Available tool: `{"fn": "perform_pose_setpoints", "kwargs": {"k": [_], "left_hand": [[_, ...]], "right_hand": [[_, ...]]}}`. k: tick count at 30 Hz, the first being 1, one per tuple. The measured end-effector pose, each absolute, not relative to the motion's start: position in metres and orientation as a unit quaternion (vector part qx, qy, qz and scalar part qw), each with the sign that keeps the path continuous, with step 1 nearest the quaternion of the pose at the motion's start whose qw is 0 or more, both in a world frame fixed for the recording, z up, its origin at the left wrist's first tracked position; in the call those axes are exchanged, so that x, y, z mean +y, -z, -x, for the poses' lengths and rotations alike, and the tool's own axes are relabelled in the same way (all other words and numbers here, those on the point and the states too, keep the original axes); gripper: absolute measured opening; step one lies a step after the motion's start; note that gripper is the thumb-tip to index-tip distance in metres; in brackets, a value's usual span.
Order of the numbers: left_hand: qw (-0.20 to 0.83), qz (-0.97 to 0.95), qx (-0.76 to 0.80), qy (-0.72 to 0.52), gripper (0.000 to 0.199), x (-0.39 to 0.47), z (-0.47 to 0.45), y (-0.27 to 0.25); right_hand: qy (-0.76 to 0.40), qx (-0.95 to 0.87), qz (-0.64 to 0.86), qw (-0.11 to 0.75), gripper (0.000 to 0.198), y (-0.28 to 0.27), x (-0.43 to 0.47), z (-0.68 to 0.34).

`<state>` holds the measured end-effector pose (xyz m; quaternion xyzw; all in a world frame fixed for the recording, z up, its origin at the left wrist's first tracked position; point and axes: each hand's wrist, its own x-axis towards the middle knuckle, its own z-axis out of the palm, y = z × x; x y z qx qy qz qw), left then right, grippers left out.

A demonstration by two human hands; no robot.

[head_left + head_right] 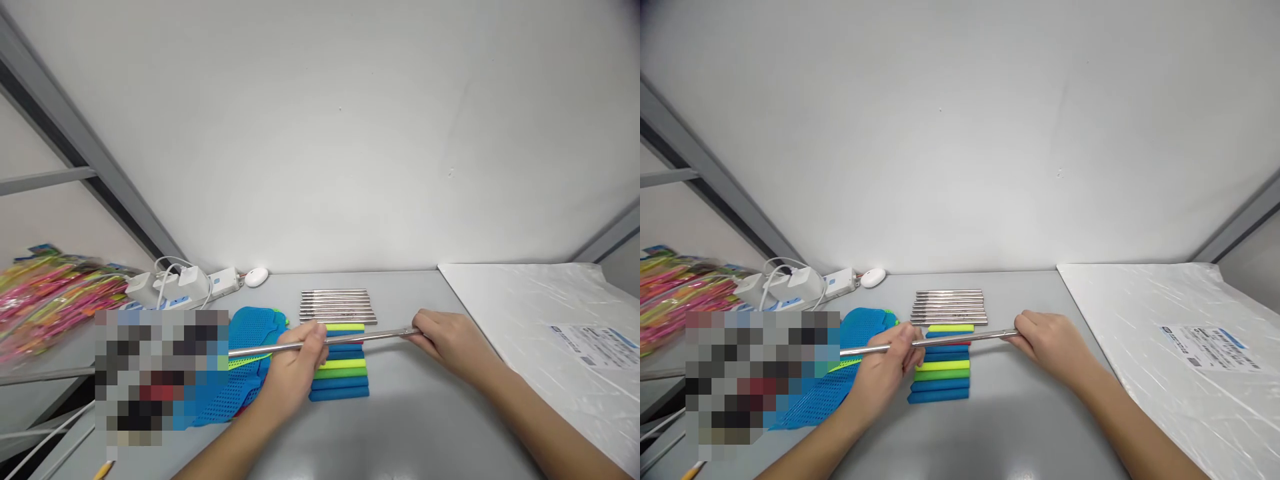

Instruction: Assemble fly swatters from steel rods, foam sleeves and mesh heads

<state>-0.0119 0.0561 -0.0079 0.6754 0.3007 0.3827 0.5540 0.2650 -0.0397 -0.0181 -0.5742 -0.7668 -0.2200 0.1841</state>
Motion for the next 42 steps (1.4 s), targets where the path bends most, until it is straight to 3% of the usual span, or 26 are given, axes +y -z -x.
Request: {"fn": "perform_pose_setpoints", "kwargs": {"k": [15,22,24,33,42], "left_hand": [[0.512,-0.713,0.315,-0.36,0.049,0.052,0.009,0.002],[0.572,-0.499,0.304,-0.576,0.05,0.078,0.02,-0.023],[0.568,-0.494,0.3,-0.586,0.051,0.079,0.019,-0.026],[0.625,-0.669,0.26,-0.306,0.053,0.027,-0.009,0.021],[0.606,-0.487,0.264,-0.571,0.051,0.065,0.014,-0.002]], "right_hand": [[0.257,-0.764,0.557,0.199,0.033,0.02,-0.031,-0.278],[0.282,-0.644,0.665,0.252,0.045,0.019,-0.035,-0.313],[0.28,-0.633,0.674,0.259,0.043,0.015,-0.035,-0.313],[0.258,-0.782,0.53,0.203,0.042,0.01,-0.037,-0.229],[0.27,-0.705,0.625,0.201,0.045,0.015,-0.038,-0.301]]}}
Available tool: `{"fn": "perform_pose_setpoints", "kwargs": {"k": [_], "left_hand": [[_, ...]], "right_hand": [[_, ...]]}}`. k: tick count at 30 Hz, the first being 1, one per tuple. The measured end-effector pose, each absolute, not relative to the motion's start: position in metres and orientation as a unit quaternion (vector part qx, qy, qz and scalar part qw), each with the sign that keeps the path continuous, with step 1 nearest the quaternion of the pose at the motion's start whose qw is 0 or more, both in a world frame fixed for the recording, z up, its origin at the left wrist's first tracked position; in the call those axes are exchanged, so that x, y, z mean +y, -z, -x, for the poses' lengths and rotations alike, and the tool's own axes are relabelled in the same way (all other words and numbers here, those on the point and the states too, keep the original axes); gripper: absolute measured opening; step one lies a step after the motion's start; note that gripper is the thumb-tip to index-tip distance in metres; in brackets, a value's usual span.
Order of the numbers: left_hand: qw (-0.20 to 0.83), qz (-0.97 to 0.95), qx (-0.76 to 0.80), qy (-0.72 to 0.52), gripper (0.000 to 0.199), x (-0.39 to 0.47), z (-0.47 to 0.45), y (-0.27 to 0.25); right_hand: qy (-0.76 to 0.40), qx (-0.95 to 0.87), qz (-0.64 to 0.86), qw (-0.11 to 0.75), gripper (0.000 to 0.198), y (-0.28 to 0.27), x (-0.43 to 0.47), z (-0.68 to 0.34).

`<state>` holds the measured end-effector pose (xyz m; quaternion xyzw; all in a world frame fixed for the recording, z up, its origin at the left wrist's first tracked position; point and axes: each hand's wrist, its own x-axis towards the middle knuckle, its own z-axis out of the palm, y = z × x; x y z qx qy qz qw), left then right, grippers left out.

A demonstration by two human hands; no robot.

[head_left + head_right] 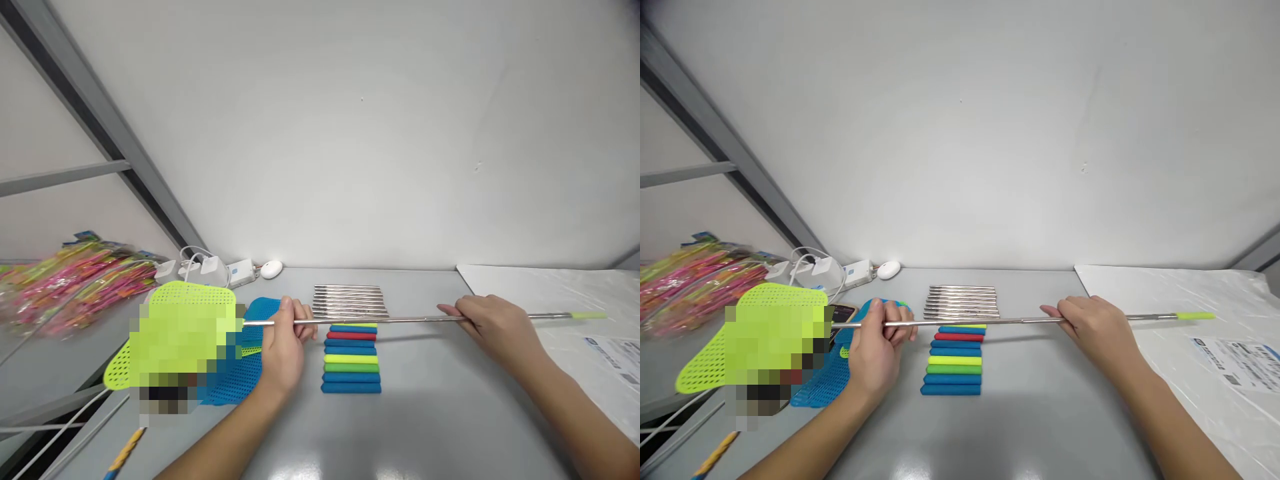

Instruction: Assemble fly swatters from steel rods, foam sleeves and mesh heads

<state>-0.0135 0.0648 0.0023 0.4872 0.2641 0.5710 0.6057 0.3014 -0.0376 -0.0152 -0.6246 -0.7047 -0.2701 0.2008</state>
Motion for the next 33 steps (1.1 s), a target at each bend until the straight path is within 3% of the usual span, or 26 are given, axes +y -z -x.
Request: {"fn": "perform_pose_setpoints", "kwargs": {"k": [8,24,33], "left_hand": [[0.66,-0.476,0.264,-0.517,0.053,0.052,0.004,-0.002],[0.639,-0.401,0.295,-0.586,0.053,0.06,0.007,0.002],[0.598,-0.382,0.299,-0.638,0.04,0.062,0.009,0.0]], "right_hand": [[0.253,-0.728,0.606,0.196,0.044,0.016,-0.039,-0.279],[0.248,-0.691,0.656,0.178,0.049,0.023,-0.04,-0.308],[0.24,-0.696,0.658,0.158,0.048,0.021,-0.046,-0.311]]}}
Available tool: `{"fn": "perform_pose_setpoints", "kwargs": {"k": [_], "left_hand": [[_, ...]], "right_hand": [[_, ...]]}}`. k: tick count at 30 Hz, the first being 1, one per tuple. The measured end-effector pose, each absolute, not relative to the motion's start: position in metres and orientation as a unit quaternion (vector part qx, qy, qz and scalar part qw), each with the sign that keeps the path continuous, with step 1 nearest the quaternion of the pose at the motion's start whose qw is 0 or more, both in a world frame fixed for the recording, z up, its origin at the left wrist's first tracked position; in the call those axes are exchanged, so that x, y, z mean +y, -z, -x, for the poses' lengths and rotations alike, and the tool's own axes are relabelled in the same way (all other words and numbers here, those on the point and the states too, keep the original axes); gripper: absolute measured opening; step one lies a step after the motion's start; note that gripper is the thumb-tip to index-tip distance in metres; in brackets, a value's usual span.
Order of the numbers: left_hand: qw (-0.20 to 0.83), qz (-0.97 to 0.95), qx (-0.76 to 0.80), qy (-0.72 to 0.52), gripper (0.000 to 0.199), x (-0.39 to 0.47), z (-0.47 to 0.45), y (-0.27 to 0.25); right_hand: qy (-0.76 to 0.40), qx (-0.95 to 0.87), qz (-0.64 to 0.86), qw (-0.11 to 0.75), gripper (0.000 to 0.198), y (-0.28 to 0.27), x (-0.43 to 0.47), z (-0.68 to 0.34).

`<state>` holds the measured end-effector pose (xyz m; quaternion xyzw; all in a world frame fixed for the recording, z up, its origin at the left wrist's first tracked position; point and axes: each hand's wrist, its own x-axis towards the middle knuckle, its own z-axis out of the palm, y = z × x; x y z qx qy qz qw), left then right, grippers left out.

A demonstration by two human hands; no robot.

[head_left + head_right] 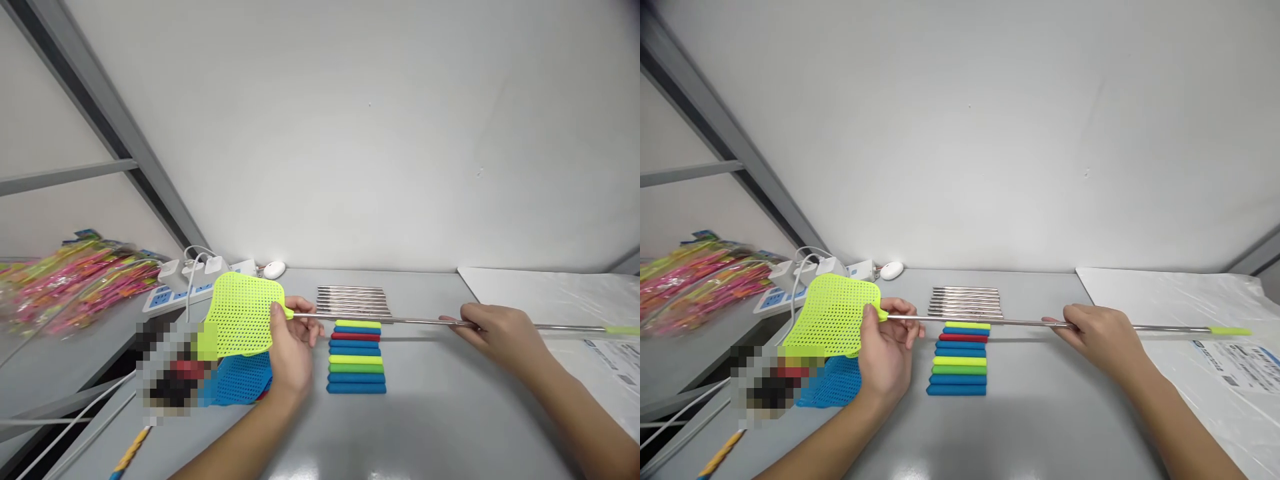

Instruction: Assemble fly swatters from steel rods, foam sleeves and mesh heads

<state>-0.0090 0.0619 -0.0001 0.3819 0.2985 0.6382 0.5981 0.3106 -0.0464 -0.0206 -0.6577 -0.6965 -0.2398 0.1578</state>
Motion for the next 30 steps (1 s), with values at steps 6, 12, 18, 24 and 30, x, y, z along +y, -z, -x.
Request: {"fn": "perform_pose_setpoints", "kwargs": {"k": [6,12,18,24,30], "left_hand": [[0.61,-0.436,0.311,-0.584,0.047,0.053,0.004,0.013],[0.641,-0.489,0.278,-0.522,0.048,0.027,-0.01,0.021],[0.643,-0.488,0.274,-0.523,0.046,0.033,-0.011,0.022],[0.633,-0.451,0.322,-0.541,0.049,0.047,-0.003,0.013],[0.579,-0.361,0.341,-0.647,0.047,0.081,0.014,-0.01]], "right_hand": [[0.254,-0.719,0.629,0.152,0.049,0.023,-0.045,-0.298],[0.244,-0.741,0.603,0.165,0.047,0.022,-0.044,-0.243],[0.255,-0.715,0.631,0.159,0.049,0.021,-0.05,-0.223],[0.225,-0.725,0.627,0.175,0.04,0.017,-0.051,-0.22],[0.185,-0.72,0.648,0.165,0.039,0.014,-0.05,-0.242]]}}
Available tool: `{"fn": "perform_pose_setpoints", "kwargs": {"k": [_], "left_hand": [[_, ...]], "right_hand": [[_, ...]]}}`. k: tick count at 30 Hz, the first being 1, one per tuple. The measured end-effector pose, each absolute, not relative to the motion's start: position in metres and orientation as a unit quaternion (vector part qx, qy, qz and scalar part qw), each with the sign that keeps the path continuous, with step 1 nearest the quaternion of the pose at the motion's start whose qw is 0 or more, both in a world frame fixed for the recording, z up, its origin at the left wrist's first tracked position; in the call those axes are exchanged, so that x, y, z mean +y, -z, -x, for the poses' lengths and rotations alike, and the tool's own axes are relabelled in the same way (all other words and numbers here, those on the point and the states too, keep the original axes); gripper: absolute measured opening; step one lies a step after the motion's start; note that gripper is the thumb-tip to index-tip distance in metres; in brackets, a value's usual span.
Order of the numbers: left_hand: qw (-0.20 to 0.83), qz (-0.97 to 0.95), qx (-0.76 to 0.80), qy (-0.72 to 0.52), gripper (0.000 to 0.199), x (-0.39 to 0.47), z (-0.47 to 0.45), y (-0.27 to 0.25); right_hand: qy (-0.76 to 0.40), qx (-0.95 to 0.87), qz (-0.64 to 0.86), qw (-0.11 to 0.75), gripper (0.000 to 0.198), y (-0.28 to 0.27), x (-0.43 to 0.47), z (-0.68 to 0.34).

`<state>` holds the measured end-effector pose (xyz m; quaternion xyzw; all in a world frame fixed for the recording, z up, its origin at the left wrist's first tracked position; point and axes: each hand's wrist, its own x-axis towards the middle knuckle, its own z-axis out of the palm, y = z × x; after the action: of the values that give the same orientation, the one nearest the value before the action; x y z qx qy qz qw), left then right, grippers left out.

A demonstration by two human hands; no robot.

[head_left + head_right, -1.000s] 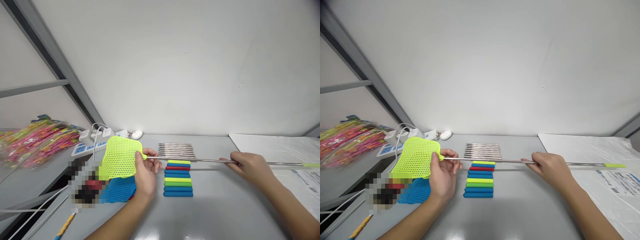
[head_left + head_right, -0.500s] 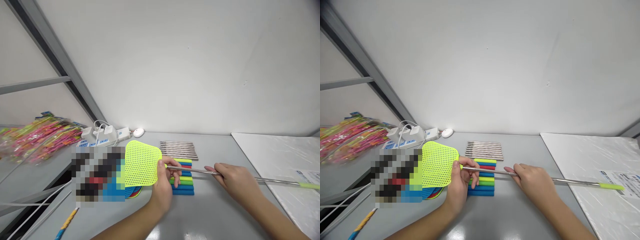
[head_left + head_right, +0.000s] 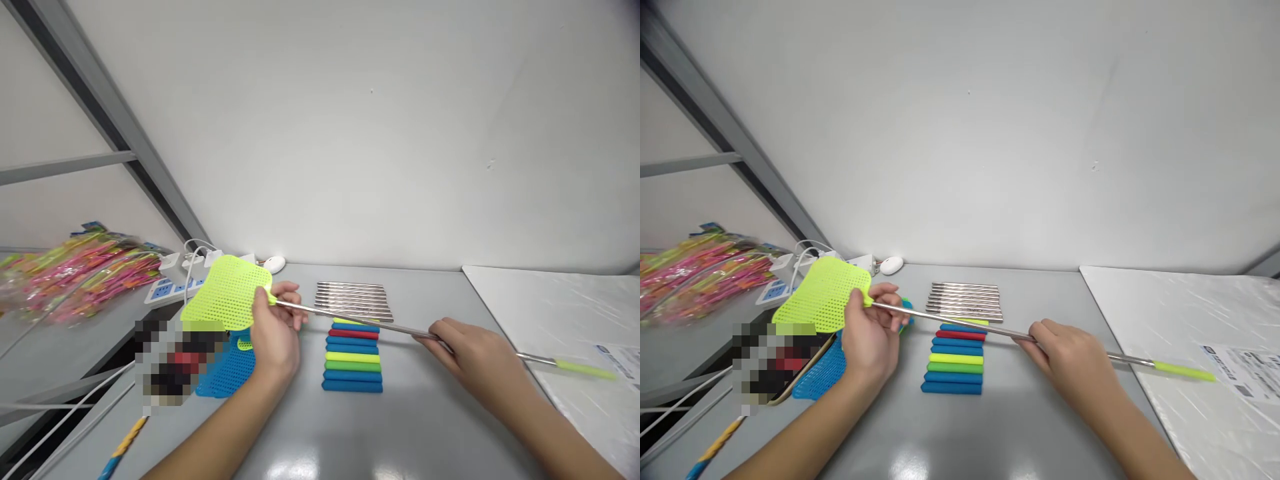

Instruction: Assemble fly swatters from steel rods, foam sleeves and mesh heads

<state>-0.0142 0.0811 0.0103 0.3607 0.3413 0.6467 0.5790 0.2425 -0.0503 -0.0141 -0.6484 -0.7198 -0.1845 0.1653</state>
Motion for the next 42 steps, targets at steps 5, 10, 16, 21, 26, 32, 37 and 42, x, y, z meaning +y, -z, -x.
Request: {"fn": "perform_pose_setpoints", "kwargs": {"k": [5,10,16,21,26,32,37,42], "left_hand": [[0.551,-0.338,0.329,-0.688,0.047,0.1,0.025,-0.022],[0.542,-0.356,0.311,-0.695,0.048,0.097,0.024,-0.021],[0.558,-0.381,0.284,-0.68,0.047,0.093,0.022,-0.013],[0.593,-0.405,0.281,-0.637,0.048,0.077,0.01,-0.001],[0.656,-0.443,0.252,-0.556,0.049,0.044,-0.009,0.012],[0.654,-0.462,0.259,-0.54,0.051,0.045,-0.01,0.018],[0.631,-0.428,0.31,-0.568,0.049,0.056,-0.004,0.009],[0.559,-0.359,0.337,-0.667,0.048,0.089,0.017,-0.007]], "right_hand": [[0.109,-0.74,0.642,0.167,0.034,0.014,-0.049,-0.26],[0.129,-0.753,0.623,0.169,0.028,0.017,-0.051,-0.257],[0.184,-0.753,0.615,0.145,0.033,0.019,-0.054,-0.264],[0.205,-0.763,0.596,0.143,0.034,0.02,-0.054,-0.249],[0.217,-0.764,0.585,0.166,0.039,0.022,-0.056,-0.217],[0.205,-0.741,0.617,0.169,0.041,0.024,-0.058,-0.205],[0.131,-0.75,0.625,0.174,0.037,0.023,-0.055,-0.21],[0.129,-0.721,0.66,0.165,0.038,0.022,-0.054,-0.231]]}}
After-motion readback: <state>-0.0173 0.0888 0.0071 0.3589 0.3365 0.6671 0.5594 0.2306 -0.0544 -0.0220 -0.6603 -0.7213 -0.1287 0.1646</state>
